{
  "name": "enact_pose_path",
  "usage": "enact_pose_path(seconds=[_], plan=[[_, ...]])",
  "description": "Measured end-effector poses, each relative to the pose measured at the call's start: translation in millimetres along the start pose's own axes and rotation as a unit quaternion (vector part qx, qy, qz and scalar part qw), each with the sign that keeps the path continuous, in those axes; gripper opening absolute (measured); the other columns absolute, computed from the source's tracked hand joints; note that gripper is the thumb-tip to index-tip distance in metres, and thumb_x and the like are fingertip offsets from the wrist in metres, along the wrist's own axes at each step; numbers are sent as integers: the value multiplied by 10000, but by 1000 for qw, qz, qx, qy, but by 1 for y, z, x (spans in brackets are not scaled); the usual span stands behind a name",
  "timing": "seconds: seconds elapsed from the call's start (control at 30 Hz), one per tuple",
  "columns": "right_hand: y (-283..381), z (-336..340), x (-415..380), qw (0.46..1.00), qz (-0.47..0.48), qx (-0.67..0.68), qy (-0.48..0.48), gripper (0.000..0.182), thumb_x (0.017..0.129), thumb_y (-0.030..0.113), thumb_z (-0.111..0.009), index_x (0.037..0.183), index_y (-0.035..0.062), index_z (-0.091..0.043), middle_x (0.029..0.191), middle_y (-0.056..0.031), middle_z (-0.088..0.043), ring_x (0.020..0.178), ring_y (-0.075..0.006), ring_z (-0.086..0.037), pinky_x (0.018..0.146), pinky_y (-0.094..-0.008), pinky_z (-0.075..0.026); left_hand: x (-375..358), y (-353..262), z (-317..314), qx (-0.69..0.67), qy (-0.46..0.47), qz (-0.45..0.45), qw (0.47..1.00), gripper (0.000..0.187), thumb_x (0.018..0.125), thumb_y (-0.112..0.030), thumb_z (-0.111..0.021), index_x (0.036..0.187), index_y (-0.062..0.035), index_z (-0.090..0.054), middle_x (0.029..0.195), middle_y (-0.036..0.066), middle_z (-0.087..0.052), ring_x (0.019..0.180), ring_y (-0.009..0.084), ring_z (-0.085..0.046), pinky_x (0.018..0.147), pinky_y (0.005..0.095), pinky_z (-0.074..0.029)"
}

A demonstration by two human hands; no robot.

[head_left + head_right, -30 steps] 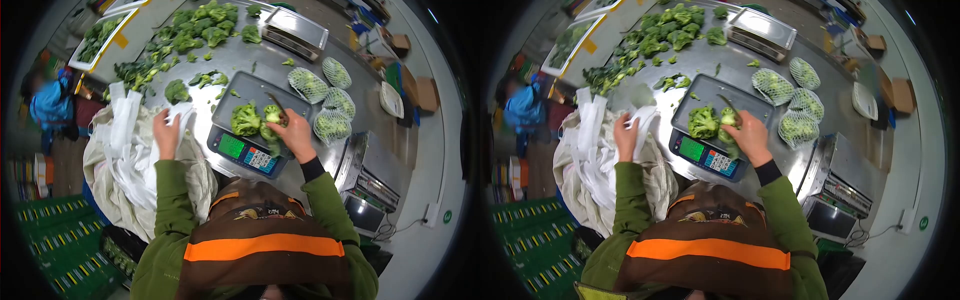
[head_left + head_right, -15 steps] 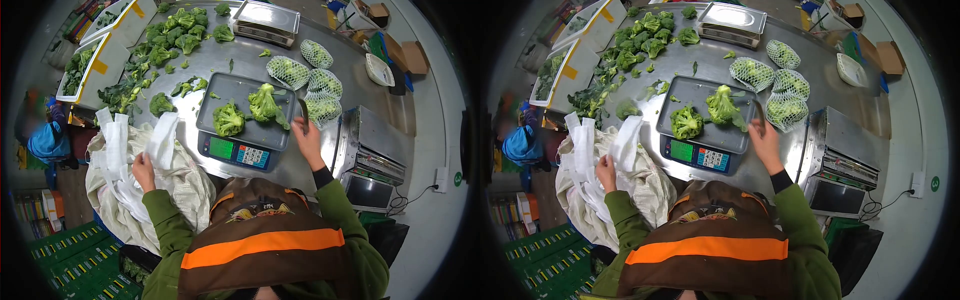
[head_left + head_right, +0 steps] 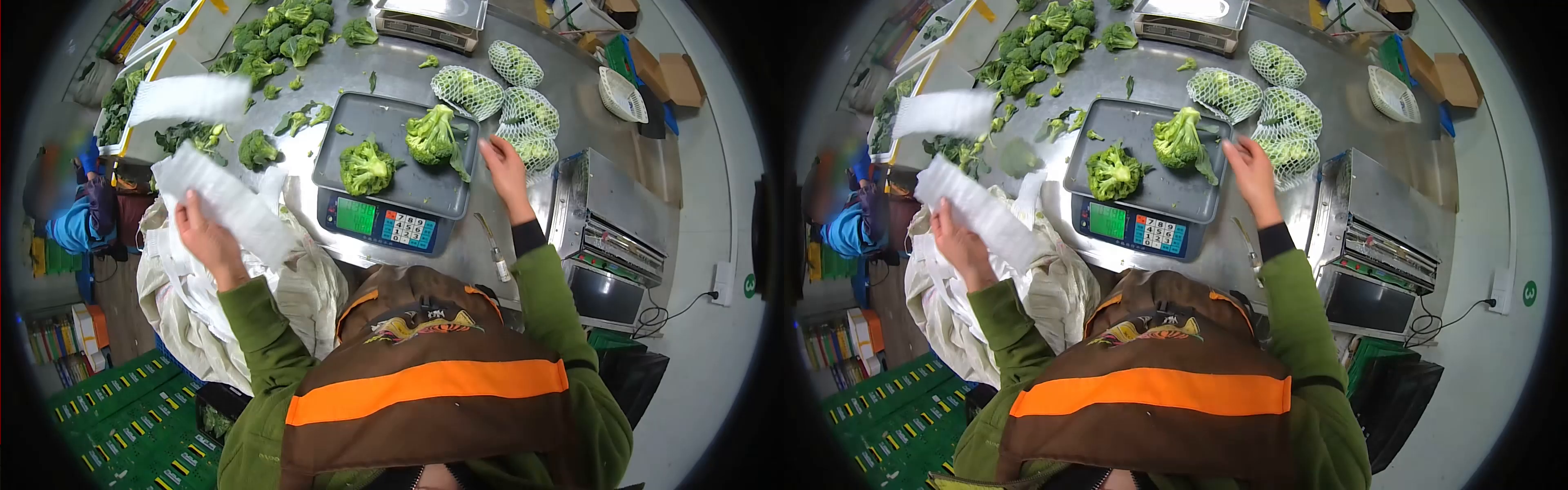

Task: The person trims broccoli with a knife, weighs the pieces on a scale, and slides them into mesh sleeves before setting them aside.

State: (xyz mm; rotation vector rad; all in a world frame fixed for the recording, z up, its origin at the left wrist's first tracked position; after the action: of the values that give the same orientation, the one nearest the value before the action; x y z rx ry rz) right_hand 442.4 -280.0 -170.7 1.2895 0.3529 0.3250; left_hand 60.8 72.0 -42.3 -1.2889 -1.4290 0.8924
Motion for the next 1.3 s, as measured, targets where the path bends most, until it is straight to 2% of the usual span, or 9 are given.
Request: enact_pose_path(seconds=[0.17, 0.23, 0.3, 0.37, 0.4, 0.5, 0.67, 1.1, 1.3], plan=[[-13, -61, 42, 989, -20, -123, 78, 656, 830, 380, -753, 1275, -50, -536, 1131, -163, -638, 965, -198, -643, 848, -291, -509, -48, 16, -40, -42, 58, 127, 989, 144, 935, -176, -635, 1018, -63, -604, 950, 13, -634, 828, 74, -600, 705, 204, -483], [-5, -77, 26, 972, -170, 128, 99, 604, 805, 349, -746, 1250, -18, -568, 1095, -154, -647, 954, -227, -639, 855, -311, -505, -57, 25, -39, -63, 71, 137, 986, 156, 938, -153, -629, 1051, -48, -608, 984, 23, -643, 879, 100, -617, 780, 229, -493], [-8, -76, 23, 974, -164, 133, 79, 530, 790, 270, -717, 1234, 12, -586, 1069, -154, -647, 962, -266, -626, 874, -348, -491, -65, 37, -39, -70, 120, 178, 974, 225, 947, -140, -617, 1111, 9, -574, 1055, 83, -648, 922, 131, -627, 808, 263, -512], [13, -69, 21, 995, 67, -74, 13, 448, 811, 221, -703, 1208, 38, -606, 1089, -75, -635, 962, -214, -622, 822, -342, -507, -67, 39, -36, -70, 117, 185, 973, 235, 951, -128, -607, 1126, 24, -570, 1080, 104, -656, 936, 142, -636, 821, 271, -514], [22, -61, 7, 971, 185, -146, -46, 435, 762, 189, -731, 1161, 54, -625, 1124, -105, -607, 1054, -276, -580, 902, -374, -465, -68, 40, -34, -68, 111, 192, 973, 229, 952, -127, -606, 1121, 24, -570, 1075, 102, -655, 934, 143, -636, 821, 273, -514], [76, -70, -40, 890, 334, -291, -105, 430, 700, 193, -772, 1086, 59, -638, 1125, -118, -564, 1110, -318, -515, 966, -408, -425, -69, 44, -30, -60, 98, 206, 972, 222, 950, -124, -609, 1112, 23, -571, 1060, 97, -655, 923, 143, -634, 817, 276, -514], [68, -97, -73, 859, 414, -291, 77, 389, 694, 153, -797, 1046, 85, -644, 1173, -94, -560, 1217, -360, -458, 1006, -447, -402, -74, 57, -44, -67, 104, 214, 969, 217, 940, -127, -632, 1090, 20, -580, 1025, 83, -656, 886, 129, -624, 799, 268, -508], [62, -86, -47, 902, 314, -292, -54, 384, 698, 171, -751, 1041, 71, -608, 1099, -92, -578, 1055, -318, -515, 920, -417, -417, -98, 49, -71, -55, 183, 207, 960, 226, 941, -147, -648, 1086, 16, -590, 981, 42, -657, 853, 69, -579, 785, 218, -459], [68, -97, -63, 917, 288, -275, -25, 401, 686, 225, -814, 995, 67, -613, 1058, -96, -572, 1008, -324, -511, 872, -417, -446, -101, 58, -69, -40, 172, 215, 960, 216, 936, -146, -657, 1072, 7, -590, 950, 21, -645, 832, 54, -561, 768, 207, -448]])
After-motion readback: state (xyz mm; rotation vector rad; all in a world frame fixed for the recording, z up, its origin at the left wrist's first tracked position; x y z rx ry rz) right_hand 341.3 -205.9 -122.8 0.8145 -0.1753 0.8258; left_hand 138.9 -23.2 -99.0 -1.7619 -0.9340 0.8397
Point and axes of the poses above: each hand's wrist, its own x-axis towards the middle knuckle, its own z-axis out of the back of the hand, y = z × x, the point moved 5 cm from there along x, towards the middle knuckle
